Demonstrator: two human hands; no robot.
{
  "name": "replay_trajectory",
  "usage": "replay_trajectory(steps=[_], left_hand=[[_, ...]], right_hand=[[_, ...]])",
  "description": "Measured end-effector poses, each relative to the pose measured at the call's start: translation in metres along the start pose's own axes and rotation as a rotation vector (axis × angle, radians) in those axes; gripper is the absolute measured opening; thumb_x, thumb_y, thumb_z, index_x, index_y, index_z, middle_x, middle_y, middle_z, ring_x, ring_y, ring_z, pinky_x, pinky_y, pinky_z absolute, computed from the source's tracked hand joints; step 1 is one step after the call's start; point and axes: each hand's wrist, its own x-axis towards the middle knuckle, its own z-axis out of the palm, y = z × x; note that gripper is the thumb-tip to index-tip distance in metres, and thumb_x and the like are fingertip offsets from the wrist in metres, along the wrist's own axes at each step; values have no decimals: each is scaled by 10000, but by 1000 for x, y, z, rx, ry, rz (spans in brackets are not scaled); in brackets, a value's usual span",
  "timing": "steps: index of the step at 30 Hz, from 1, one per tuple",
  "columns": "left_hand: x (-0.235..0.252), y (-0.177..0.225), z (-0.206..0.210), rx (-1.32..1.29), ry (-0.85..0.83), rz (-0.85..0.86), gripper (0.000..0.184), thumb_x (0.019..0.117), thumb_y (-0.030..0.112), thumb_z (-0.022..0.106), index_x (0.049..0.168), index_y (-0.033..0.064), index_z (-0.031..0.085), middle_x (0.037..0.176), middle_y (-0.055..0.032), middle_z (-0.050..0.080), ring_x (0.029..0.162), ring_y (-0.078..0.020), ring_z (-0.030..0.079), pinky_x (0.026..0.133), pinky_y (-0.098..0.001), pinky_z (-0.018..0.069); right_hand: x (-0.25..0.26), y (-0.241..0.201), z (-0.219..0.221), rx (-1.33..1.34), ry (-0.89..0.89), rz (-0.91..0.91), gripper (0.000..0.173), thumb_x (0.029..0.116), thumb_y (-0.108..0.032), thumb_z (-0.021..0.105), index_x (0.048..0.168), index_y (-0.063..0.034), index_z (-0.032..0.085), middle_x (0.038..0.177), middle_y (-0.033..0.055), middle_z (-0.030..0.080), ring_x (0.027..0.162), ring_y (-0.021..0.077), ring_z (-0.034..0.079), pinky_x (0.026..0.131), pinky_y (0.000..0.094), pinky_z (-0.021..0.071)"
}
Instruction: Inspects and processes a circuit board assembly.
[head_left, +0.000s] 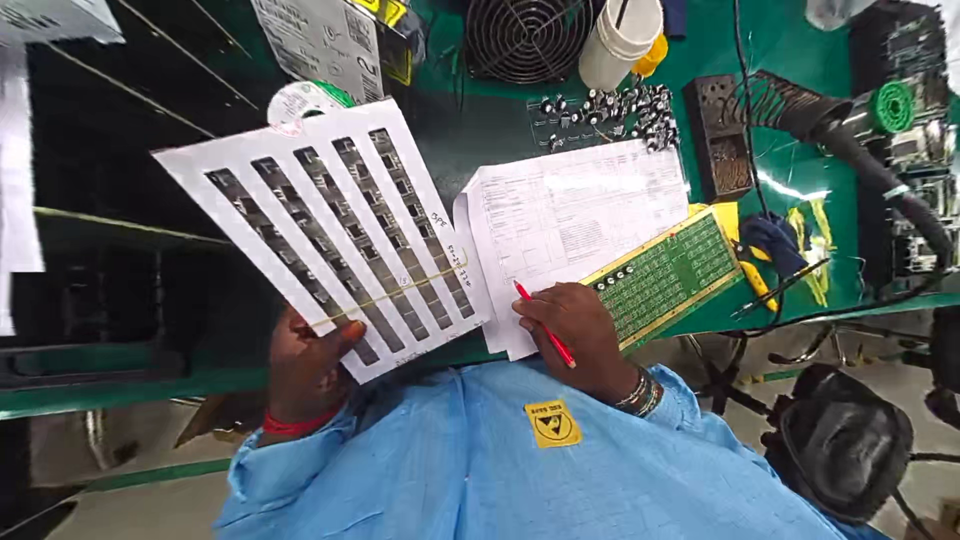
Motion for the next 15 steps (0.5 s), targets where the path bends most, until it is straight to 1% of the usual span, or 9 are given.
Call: replay_trajectory(steps=[3,6,9,12,15], left_hand=[[-1,0,4,-5,10,-23,460,801,80,749,1185,165,511,1006,188,726,949,19,696,859,-198,587],[-2,7,9,17,75,-93,499,784,39,721,1209,119,472,964,197,712,901,37,695,813,-184,595],[-2,10,10,-20,81,-133,517,787,-15,687,1253,64,477,978,165,719,895,28,699,809,-199,602],[1,11,9,-49,39,-145,571,789,-22,691,1305,1,447,1008,131,711,913,30,691,832,-199,592],[2,11,8,-91,3,-152,560,811,-46,655,1326,-18,438,1026,93,709,915,8,694,841,-218,594]], right_hand=[[-3,2,1,-42,-12,1,234,1005,-141,570,1126,-82,761,1043,92,773,993,241,719,951,427,521],[-2,3,2,-75,-31,20,273,1010,-122,547,1181,-43,745,1069,110,773,993,268,724,959,458,521],[-1,6,3,-84,1,14,287,1040,-176,533,1218,-67,730,1067,106,764,979,252,708,958,443,512],[-1,11,2,-83,26,-4,289,1037,-255,557,1211,-114,739,1078,96,756,999,246,698,959,436,508],[-1,14,3,-71,50,-25,302,1031,-316,576,1198,-132,747,1014,95,748,958,227,684,949,416,502]])
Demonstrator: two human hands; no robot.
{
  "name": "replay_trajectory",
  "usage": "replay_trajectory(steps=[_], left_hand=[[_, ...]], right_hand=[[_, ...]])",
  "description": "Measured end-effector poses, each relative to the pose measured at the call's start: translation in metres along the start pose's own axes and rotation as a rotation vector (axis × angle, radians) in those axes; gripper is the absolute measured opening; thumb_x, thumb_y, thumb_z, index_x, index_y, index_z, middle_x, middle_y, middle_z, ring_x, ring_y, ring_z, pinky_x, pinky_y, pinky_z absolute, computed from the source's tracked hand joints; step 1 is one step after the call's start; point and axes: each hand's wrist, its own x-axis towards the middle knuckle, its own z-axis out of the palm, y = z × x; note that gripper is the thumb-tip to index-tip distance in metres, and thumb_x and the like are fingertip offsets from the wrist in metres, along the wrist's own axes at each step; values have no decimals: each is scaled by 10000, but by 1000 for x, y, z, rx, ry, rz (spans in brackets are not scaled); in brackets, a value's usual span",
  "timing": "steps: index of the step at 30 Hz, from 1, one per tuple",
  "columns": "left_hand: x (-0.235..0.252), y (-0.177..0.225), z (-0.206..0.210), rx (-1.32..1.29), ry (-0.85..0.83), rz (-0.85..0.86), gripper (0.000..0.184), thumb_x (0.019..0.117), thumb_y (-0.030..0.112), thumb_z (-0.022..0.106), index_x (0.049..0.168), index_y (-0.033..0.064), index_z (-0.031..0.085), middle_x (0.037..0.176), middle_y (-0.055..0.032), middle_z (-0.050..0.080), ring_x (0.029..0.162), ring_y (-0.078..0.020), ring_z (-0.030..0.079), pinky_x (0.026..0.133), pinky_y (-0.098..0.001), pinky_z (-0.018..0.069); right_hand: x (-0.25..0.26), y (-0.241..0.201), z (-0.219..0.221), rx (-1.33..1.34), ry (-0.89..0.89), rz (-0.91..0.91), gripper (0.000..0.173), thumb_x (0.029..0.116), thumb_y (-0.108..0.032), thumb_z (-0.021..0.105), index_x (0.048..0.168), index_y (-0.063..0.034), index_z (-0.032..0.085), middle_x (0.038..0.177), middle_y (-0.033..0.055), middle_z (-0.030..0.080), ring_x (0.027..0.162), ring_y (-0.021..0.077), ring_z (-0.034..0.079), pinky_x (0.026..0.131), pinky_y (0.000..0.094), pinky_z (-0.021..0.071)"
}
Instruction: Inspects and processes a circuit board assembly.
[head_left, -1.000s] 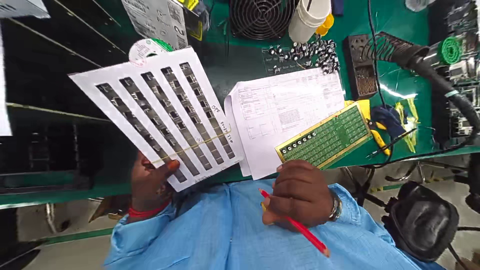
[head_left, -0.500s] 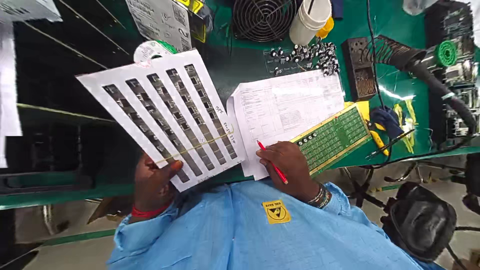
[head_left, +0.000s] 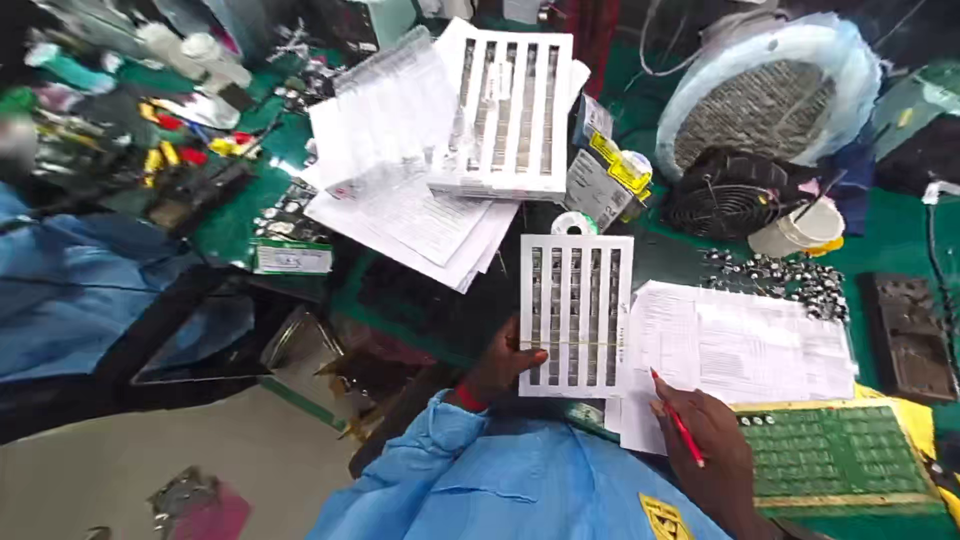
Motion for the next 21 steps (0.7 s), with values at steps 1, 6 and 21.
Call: replay_trajectory(steps=[1,6,21], left_hand=[[0,0,-1,-14,-13,-4,557,815,-47,645,1329,-22,433,1029,82,706,918,1,694,846,-223,594],[1,1,-3,-51,-55,-33,589,828,-47,631,1366,-32,392,1045,44,699,931,-22,696,860,-240,594],[1,0,-1,-64,-29,2,590,808,-48,638,1354,-11,418,1029,65,717,921,-11,701,847,-220,595]], right_hand=[[0,0,0,6,-1,-1,307,1034,-329,576,1196,-132,747,999,92,745,954,216,680,960,408,495],[1,-1,0,11,-11,1,300,1020,-315,587,1120,-106,778,976,84,767,940,197,698,963,400,504],[-1,2,5,-27,35,-16,294,1009,-291,568,1123,-108,767,1003,60,774,939,186,706,958,408,510]])
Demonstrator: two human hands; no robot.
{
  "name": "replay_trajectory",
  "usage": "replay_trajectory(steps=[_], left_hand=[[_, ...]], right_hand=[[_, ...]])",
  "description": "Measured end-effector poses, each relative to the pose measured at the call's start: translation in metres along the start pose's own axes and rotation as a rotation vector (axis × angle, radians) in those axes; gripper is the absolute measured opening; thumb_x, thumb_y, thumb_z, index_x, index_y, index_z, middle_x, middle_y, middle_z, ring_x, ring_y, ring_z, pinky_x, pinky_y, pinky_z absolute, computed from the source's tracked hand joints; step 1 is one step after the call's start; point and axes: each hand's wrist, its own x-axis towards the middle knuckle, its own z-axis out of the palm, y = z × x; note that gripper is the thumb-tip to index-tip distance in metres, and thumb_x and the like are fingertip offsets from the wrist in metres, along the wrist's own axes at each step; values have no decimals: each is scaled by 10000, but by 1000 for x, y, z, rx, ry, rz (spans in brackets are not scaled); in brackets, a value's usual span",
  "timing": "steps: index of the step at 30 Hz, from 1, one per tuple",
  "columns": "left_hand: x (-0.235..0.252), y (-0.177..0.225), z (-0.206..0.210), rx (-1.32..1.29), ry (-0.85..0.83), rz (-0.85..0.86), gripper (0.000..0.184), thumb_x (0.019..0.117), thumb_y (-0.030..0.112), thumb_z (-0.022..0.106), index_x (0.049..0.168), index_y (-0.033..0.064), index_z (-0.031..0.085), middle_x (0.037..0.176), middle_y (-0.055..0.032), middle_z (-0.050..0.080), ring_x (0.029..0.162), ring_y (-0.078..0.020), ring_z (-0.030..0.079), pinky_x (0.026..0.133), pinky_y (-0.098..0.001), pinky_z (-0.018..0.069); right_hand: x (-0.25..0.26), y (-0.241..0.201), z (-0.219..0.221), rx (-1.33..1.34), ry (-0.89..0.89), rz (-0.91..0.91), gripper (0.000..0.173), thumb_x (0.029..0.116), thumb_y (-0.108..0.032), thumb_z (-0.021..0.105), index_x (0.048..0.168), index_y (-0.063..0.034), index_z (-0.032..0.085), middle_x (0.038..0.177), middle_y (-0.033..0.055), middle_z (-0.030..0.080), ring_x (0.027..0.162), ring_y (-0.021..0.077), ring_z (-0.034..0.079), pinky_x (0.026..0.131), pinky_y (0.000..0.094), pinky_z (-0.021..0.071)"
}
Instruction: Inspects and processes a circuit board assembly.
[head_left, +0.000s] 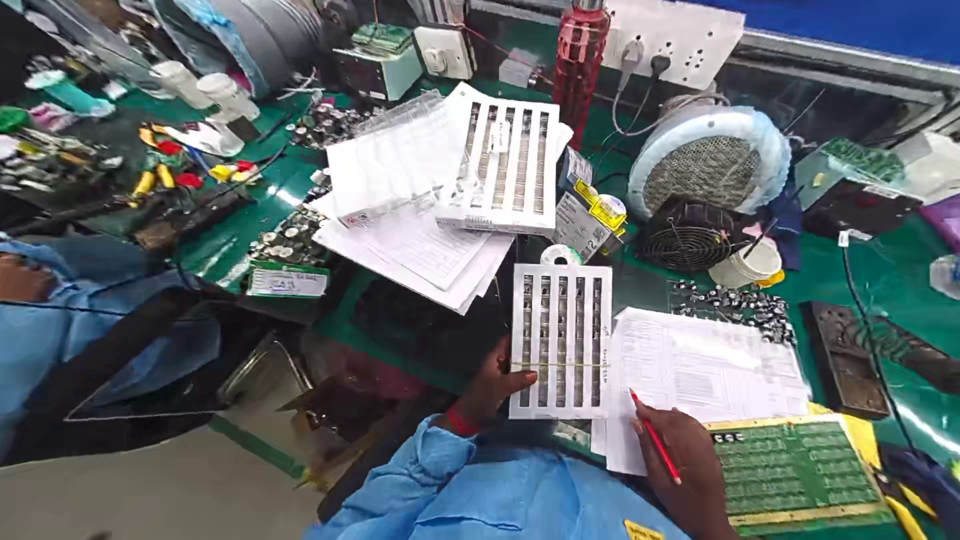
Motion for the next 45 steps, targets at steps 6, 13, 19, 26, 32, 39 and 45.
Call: replay_trajectory(steps=[6,13,19,26,32,39,45], left_hand=[[-3,-1,3,83,71,11,591,789,-29,648,1337,-3,429,1003,112,717,900,12,702,818,-203,601],[-4,-4,4,175,108,49,506,784,20,661,1244,82,459,968,196,696,889,55,684,801,-169,591],[-3,-5,-2,173,83,64,503,792,41,681,1236,104,454,991,188,705,917,37,689,821,-185,595],[-3,-6,-2,188,67,102,476,801,50,715,1196,134,463,987,205,701,928,42,685,837,-180,585],[-1,-9,-8,144,13,128,477,813,82,749,1207,150,488,1019,180,717,953,14,693,857,-205,591],[-1,-8,-7,128,0,124,479,816,83,751,1215,158,497,1020,172,729,953,8,700,857,-208,595],[-1,-9,-11,131,-10,116,499,824,105,758,1244,152,492,1045,173,721,978,1,696,877,-216,591]], right_hand=[[2,-3,1,5,31,14,282,1002,-231,576,1135,-61,758,1002,88,773,931,218,716,936,427,526],[4,-5,3,118,83,70,222,983,-188,634,1104,-66,776,1011,101,772,964,207,712,948,401,523],[5,-3,7,178,88,39,186,987,-177,631,1047,-49,753,975,87,774,918,173,714,954,388,521],[3,-3,8,214,59,39,188,978,-179,625,1012,-47,754,918,97,764,877,181,711,909,387,535],[0,-1,11,276,107,88,156,953,-181,659,934,-34,711,845,79,742,794,122,689,793,300,559],[7,-8,12,264,87,156,119,931,-135,671,923,-25,717,846,78,742,789,105,692,751,266,568],[9,-4,18,297,117,135,93,904,-103,681,885,-17,708,816,80,737,770,102,695,735,257,571]])
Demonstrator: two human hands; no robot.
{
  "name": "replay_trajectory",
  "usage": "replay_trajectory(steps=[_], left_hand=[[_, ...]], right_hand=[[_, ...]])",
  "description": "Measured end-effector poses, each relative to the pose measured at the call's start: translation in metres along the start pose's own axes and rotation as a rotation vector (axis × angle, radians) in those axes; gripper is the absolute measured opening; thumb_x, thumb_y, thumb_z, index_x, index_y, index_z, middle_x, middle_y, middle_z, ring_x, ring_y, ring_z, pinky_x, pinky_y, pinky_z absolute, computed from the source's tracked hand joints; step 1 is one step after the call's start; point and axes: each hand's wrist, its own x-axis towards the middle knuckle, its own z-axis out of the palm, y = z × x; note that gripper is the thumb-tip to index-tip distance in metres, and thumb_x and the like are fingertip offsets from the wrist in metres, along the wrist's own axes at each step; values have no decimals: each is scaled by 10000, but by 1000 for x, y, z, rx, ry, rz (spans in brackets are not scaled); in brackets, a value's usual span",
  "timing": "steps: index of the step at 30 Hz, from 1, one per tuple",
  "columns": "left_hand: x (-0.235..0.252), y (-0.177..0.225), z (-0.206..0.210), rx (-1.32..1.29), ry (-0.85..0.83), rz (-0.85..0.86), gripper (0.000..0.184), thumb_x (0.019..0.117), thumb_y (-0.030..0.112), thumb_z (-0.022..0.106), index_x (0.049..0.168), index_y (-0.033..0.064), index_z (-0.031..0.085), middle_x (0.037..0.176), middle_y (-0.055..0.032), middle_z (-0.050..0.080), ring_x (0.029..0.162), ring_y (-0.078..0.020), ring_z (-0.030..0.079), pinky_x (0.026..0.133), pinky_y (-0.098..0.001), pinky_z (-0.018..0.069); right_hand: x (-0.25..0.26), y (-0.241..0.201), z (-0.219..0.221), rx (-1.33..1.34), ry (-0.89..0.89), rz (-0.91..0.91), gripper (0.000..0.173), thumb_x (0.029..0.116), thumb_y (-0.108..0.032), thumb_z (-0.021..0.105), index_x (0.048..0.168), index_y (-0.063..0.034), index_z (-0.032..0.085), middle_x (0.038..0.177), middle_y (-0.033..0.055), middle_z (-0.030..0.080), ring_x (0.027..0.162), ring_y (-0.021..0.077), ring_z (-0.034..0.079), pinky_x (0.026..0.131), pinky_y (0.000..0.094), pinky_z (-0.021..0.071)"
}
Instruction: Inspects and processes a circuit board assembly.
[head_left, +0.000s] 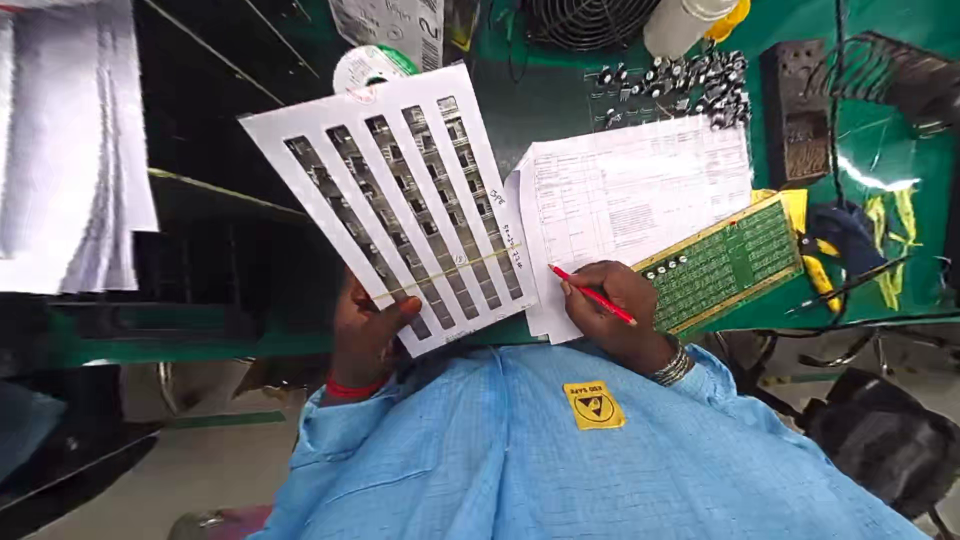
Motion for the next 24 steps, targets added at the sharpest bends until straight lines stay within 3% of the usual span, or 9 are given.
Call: replay_trajectory(steps=[24], left_hand=[[1,-1,-2,5,0,2,490,817,112,768,1228,165,507,1042,176,720,976,6,694,874,-205,588]], right_hand=[[0,2,2,-46,-11,-26,100,913,-103,676,885,-19,719,828,84,748,777,110,703,749,258,571]])
